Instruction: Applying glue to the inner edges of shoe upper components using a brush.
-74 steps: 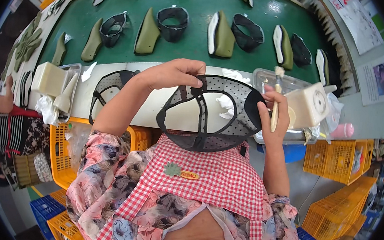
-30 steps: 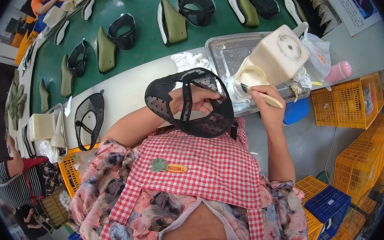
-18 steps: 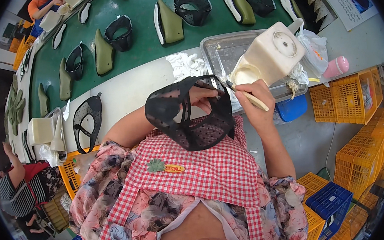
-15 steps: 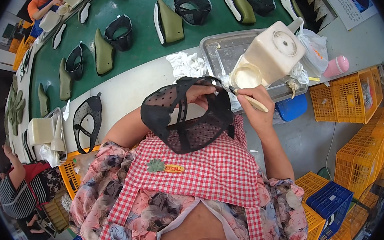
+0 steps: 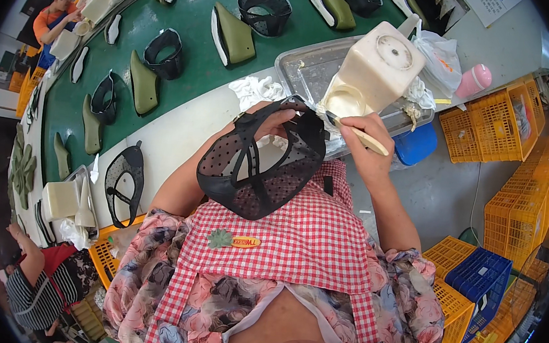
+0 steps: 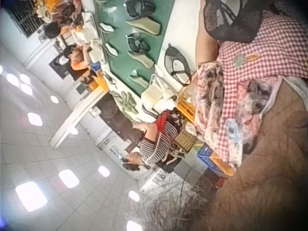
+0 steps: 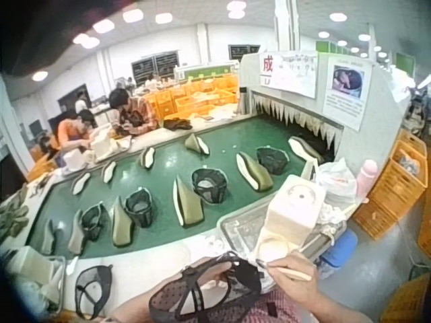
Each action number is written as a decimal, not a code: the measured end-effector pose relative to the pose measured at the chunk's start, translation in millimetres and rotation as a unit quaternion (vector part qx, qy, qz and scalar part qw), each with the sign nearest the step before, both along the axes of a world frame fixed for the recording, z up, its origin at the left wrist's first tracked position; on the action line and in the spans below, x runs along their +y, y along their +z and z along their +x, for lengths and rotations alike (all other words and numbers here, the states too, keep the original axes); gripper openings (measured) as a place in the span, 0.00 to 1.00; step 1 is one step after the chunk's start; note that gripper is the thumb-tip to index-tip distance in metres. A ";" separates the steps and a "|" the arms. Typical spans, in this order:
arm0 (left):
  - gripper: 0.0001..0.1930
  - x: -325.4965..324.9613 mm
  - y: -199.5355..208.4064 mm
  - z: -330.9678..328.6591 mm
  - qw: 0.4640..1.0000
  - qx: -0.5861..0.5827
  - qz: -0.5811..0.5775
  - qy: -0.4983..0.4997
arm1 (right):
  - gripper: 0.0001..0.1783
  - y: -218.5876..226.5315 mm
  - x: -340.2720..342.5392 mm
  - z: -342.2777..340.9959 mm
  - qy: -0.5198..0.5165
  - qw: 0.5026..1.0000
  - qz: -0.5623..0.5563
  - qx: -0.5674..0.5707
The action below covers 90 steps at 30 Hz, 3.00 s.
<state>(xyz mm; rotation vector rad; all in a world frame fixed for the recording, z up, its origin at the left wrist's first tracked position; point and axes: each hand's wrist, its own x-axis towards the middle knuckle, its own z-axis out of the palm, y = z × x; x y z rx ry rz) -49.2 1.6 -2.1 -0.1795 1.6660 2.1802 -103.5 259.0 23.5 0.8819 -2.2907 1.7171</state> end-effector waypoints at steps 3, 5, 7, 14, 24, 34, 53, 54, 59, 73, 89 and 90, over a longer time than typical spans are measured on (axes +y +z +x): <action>0.22 -3.4 -13.7 -2.4 0.998 0.039 0.044 0.020 | 0.06 -3.5 -2.2 -1.7 -0.007 1.000 0.014 0.026; 0.23 -8.5 -23.0 -3.9 0.997 0.049 0.052 0.028 | 0.06 -14.2 3.3 -0.4 -0.023 1.000 0.012 0.002; 0.23 -14.1 -30.3 -6.0 0.996 0.059 0.062 0.035 | 0.07 -28.1 12.0 2.2 -0.033 0.999 0.019 -0.022; 0.24 -10.0 -38.2 -14.4 0.994 0.082 0.069 0.028 | 0.07 -14.0 21.2 3.5 -0.073 0.996 0.022 -0.052; 0.25 -12.1 -22.6 -10.7 0.989 0.124 0.010 0.075 | 0.06 -36.0 22.6 2.4 -0.062 0.994 0.024 -0.083; 0.23 -9.1 -16.1 -7.8 0.988 0.123 -0.056 0.081 | 0.05 -17.1 10.1 3.8 -0.054 0.996 -0.018 -0.071; 0.19 -6.7 5.6 -6.8 0.940 0.268 -0.118 0.177 | 0.18 -31.4 -32.2 37.2 0.009 0.991 -0.113 -0.077; 0.19 -1.1 13.6 -2.5 0.939 0.272 -0.091 0.188 | 0.20 -32.7 -36.8 37.8 0.000 0.992 -0.109 -0.067; 0.26 7.1 33.4 3.9 0.933 0.254 0.090 0.238 | 0.25 -19.6 -49.3 32.7 -0.023 0.995 -0.095 0.002; 0.23 -10.7 12.9 1.1 0.989 0.070 0.082 0.105 | 0.09 3.6 -30.0 10.9 -0.052 0.994 -0.066 0.067; 0.21 -4.8 27.4 2.0 0.988 0.105 0.081 0.073 | 0.07 13.5 -19.3 17.8 0.039 0.998 -0.014 0.052; 0.22 -5.3 26.6 1.7 0.988 0.099 0.090 0.079 | 0.07 9.4 -18.2 22.8 0.046 0.998 -0.014 0.038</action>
